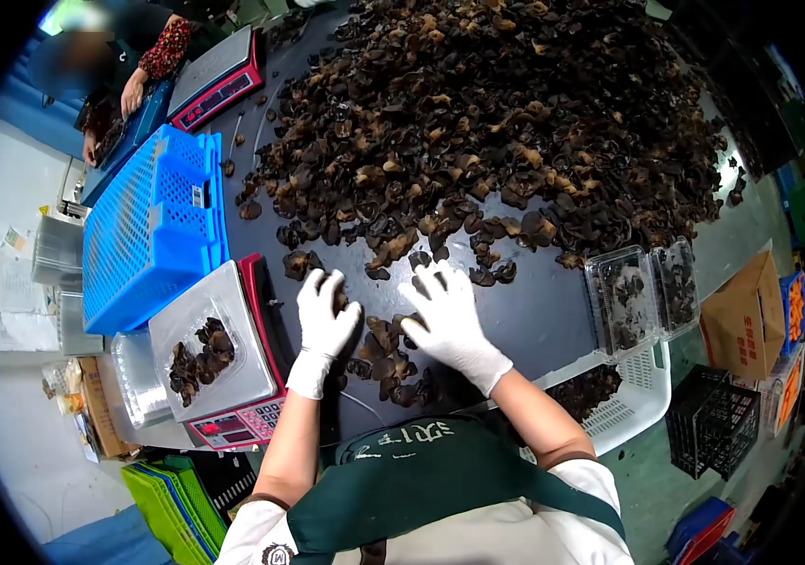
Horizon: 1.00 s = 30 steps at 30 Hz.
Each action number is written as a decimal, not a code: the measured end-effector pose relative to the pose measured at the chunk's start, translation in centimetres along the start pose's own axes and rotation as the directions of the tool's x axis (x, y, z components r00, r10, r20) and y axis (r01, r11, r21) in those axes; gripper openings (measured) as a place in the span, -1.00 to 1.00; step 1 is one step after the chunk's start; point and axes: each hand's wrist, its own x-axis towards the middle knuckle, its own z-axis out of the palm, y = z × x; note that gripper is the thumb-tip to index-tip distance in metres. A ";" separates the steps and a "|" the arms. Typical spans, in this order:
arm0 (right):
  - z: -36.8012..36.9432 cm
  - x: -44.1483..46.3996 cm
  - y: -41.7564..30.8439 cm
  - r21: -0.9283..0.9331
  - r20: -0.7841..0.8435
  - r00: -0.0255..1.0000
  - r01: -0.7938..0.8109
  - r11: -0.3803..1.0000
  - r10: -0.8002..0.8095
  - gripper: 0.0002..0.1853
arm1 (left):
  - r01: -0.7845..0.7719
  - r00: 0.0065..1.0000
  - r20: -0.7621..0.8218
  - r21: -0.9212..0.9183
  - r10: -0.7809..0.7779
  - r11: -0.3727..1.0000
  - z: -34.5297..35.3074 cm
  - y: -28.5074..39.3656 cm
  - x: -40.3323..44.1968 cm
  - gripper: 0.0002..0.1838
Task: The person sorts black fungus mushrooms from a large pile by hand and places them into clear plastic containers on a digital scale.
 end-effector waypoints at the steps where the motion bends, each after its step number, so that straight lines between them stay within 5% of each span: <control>1: 0.4 -0.6 -0.4 0.040 0.039 0.998 0.057 0.998 -0.059 -0.50 | -0.054 0.997 0.054 -0.016 0.055 0.998 -0.3 0.6 -0.4 -0.56; 2: 0.8 -1.4 -0.8 0.082 0.078 0.990 0.112 0.990 -0.118 -0.49 | -0.143 0.985 0.093 -0.031 0.146 0.989 -0.3 0.6 -1.2 -0.73; 6: 0.4 -4.6 -2.2 0.346 0.192 0.953 0.157 0.925 -0.233 -0.58 | -0.124 0.953 0.239 -0.261 0.189 0.957 -2.3 1.5 -4.8 -0.89; 14: -2.0 -3.3 0.3 0.357 -0.109 0.992 -0.027 0.934 0.070 -0.81 | 0.250 0.968 0.047 -0.253 -0.246 0.935 -4.5 1.1 -9.4 -0.60; 19: 0.3 -0.9 -0.2 0.317 -0.066 0.996 0.071 0.946 -0.053 -0.78 | 0.295 0.955 0.065 -0.160 -0.288 0.942 -2.5 0.8 -10.3 -0.42; 22: 0.9 -0.2 -1.8 0.313 -0.016 0.998 0.060 0.948 -0.058 -0.78 | 0.407 0.911 0.143 -0.470 -0.387 0.783 -2.0 2.5 -10.4 -0.45; 23: 1.3 -0.4 -2.0 0.265 0.033 0.997 0.057 0.962 -0.069 -0.75 | 0.525 0.839 0.272 -0.630 -0.471 0.572 -2.5 3.9 -10.4 -0.48; 28: 1.1 -1.0 -1.6 0.484 0.220 0.971 -0.024 0.875 -0.095 -0.79 | 0.555 0.786 0.403 -0.795 -0.469 0.247 -2.6 2.8 -10.5 -0.55; 30: -0.3 -0.6 -0.6 0.506 0.155 0.988 -0.073 0.859 -0.007 -0.81 | 0.485 0.860 0.216 -0.623 -0.461 0.613 -2.9 1.9 -9.0 -0.63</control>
